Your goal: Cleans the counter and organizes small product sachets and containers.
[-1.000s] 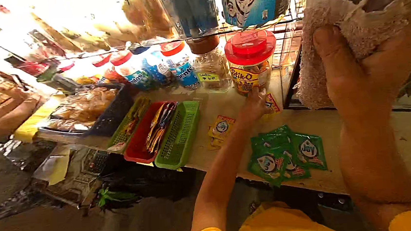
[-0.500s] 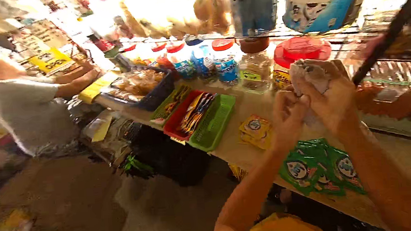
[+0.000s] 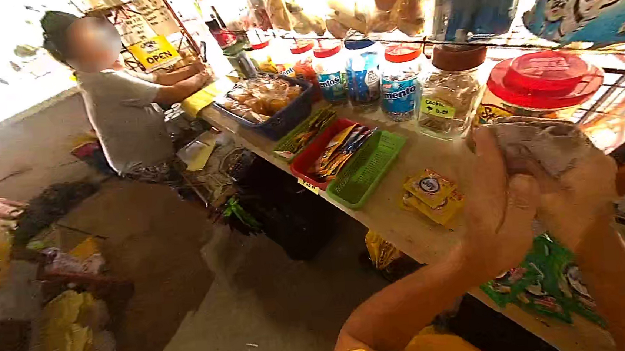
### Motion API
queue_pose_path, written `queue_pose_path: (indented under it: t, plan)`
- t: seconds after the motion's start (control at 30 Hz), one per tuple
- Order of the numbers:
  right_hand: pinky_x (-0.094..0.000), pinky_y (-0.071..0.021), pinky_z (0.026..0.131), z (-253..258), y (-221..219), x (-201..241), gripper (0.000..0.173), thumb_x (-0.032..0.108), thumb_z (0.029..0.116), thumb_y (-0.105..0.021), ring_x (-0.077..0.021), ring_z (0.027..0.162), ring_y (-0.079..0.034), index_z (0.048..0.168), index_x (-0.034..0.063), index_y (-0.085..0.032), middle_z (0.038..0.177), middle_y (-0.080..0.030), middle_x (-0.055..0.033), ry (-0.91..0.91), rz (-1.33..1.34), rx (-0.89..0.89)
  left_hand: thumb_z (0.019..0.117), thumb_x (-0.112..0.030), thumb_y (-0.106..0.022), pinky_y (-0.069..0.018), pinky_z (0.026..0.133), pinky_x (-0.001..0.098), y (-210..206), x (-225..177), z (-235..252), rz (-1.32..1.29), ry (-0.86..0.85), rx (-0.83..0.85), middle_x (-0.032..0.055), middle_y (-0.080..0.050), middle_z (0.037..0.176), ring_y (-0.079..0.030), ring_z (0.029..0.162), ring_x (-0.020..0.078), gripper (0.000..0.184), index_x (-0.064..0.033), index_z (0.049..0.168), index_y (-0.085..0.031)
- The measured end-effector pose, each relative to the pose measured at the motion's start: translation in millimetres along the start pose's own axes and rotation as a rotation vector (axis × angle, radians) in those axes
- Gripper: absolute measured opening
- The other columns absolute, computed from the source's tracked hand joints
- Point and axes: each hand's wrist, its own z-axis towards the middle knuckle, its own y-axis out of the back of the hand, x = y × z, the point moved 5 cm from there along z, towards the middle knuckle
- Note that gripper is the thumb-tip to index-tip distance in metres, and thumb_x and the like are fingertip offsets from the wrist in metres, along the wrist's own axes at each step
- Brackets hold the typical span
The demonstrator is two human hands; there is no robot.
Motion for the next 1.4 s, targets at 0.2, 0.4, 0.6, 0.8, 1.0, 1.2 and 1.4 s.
queue_pose_path:
  t: [0.2, 0.4, 0.6, 0.8, 1.0, 1.2, 1.4]
  plan:
    - [-0.0163, -0.0481, 0.101, -21.0, -28.7, 21.1, 0.04, 0.022, 0.1021, -0.057, -0.0007, 0.116, -0.06, 0.13, -0.0063, -0.06, 0.125, -0.065, -0.014, 0.09, 0.055, 0.079, 0.11, -0.036, -0.021, -0.0217, 0.124, 0.0352, 41.8, -5.2, 22.8, -0.12, 0.056, -0.065, 0.0209, -0.02, 0.167, -0.024, 0.154, 0.0206, 0.066, -0.0013, 0.163, -0.004]
    - [-0.0219, -0.0493, 0.104, -13.2, -29.7, 37.1, 0.034, 0.006, 0.1015, -0.054, -0.01, 0.117, -0.064, 0.116, -0.0246, -0.055, 0.121, -0.065, -0.0283, 0.16, 0.197, 0.104, 0.1089, -0.032, -0.019, -0.0155, 0.126, 0.0363, 36.0, -39.8, -5.4, 0.175, -0.201, -0.089, 0.0445, -0.023, 0.155, -0.024, 0.152, 0.0405, 0.071, 0.0297, 0.144, -0.021]
    - [-0.0174, -0.0449, 0.105, -29.3, -47.7, 33.5, 0.034, 0.006, 0.1013, -0.054, -0.0034, 0.12, -0.058, 0.12, -0.0222, -0.056, 0.124, -0.063, -0.0247, 0.177, 0.212, 0.186, 0.1083, -0.023, -0.021, -0.0144, 0.126, 0.0362, 62.9, -34.8, 5.9, 0.139, -0.224, -0.089, 0.0423, -0.02, 0.158, -0.02, 0.154, 0.037, 0.064, 0.0282, 0.146, -0.018]
    - [-0.0168, -0.0473, 0.104, -22.9, -45.0, 43.1, 0.032, 0.0, 0.0978, -0.054, 0.0018, 0.115, -0.06, 0.115, -0.0262, -0.05, 0.119, -0.067, -0.0177, 0.097, 0.357, 0.198, 0.1097, -0.033, -0.021, -0.0174, 0.125, 0.0381, 57.7, -48.8, -7.9, 0.302, -0.318, -0.084, 0.045, -0.033, 0.15, -0.029, 0.15, 0.0423, 0.071, 0.0314, 0.138, -0.032]
    - [-0.012, -0.0474, 0.1, -37.7, -56.6, 38.1, 0.033, 0.024, 0.1045, -0.057, 0.0039, 0.116, -0.059, 0.128, 0.0018, -0.062, 0.124, -0.066, -0.006, 0.158, 0.206, 0.176, 0.1066, -0.058, -0.023, -0.0274, 0.122, 0.0304, 79.5, -27.1, -12.2, 0.107, -0.151, -0.135, 0.0232, -0.04, 0.158, -0.036, 0.148, 0.0149, 0.086, 0.0153, 0.151, -0.03]
    - [-0.0192, -0.0491, 0.1, -35.8, -52.9, 28.1, 0.036, 0.025, 0.1003, -0.059, -0.0067, 0.115, -0.061, 0.127, 0.0016, -0.062, 0.119, -0.066, -0.0127, 0.188, 0.136, 0.165, 0.1074, -0.057, -0.024, -0.0265, 0.124, 0.0316, 77.0, -21.2, -20.7, -0.026, -0.143, -0.139, 0.0066, -0.037, 0.163, -0.03, 0.151, 0.0105, 0.075, -0.006, 0.162, -0.02]
    - [-0.0258, -0.0522, 0.096, -43.2, -61.5, 33.0, 0.034, 0.021, 0.0988, -0.059, -0.0174, 0.111, -0.064, 0.125, 0.0007, -0.064, 0.117, -0.066, -0.0174, 0.218, -0.002, 0.13, 0.1033, -0.064, -0.031, -0.0372, 0.118, 0.032, 85.1, -4.4, -12.8, -0.133, -0.066, -0.148, -0.0009, -0.041, 0.161, -0.041, 0.145, 0.0092, 0.077, -0.0148, 0.162, -0.025]
